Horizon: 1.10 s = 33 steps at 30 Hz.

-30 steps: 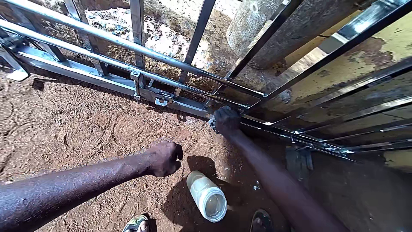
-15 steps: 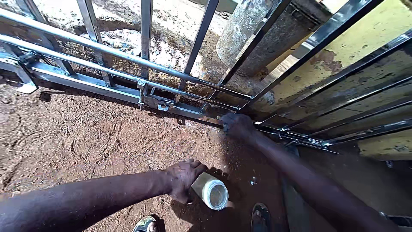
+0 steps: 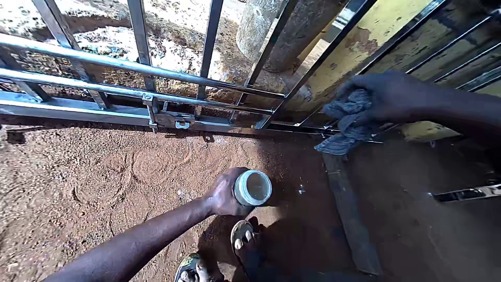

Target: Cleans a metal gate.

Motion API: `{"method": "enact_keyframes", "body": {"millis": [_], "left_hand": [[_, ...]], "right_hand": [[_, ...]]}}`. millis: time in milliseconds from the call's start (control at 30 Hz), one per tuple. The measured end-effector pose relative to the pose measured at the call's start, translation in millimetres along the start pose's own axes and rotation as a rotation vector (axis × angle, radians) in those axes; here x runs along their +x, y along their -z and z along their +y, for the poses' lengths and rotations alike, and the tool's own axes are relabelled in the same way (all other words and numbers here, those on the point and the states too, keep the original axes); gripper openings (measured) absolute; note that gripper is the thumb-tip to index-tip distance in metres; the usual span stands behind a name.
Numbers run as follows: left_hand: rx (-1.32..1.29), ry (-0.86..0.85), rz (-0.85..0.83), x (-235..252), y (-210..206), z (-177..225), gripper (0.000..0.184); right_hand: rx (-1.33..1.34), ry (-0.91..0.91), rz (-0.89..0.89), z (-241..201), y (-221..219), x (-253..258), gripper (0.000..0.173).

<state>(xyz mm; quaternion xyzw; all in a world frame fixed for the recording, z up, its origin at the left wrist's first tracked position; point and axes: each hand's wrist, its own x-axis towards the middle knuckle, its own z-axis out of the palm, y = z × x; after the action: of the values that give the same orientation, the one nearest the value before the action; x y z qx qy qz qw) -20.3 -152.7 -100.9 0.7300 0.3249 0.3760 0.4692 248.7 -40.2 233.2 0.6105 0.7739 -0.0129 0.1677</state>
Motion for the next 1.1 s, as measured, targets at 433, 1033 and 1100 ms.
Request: {"method": "enact_keyframes", "body": {"millis": [433, 1033, 1100], "left_hand": [[0.505, 0.125, 0.464, -46.2, 176.0, 96.1, 0.101], [0.805, 0.38, 0.225, 39.8, 199.0, 174.7, 0.1], [0.832, 0.422, 0.269, 32.1, 201.3, 167.3, 0.106]], "right_hand": [[1.762, -0.773, 0.709, -65.2, -304.1, 98.7, 0.052], [2.296, -1.081, 0.85, -117.4, -310.7, 151.9, 0.027], [2.15, -1.331, 0.716, -137.7, -288.9, 161.9, 0.035]]}}
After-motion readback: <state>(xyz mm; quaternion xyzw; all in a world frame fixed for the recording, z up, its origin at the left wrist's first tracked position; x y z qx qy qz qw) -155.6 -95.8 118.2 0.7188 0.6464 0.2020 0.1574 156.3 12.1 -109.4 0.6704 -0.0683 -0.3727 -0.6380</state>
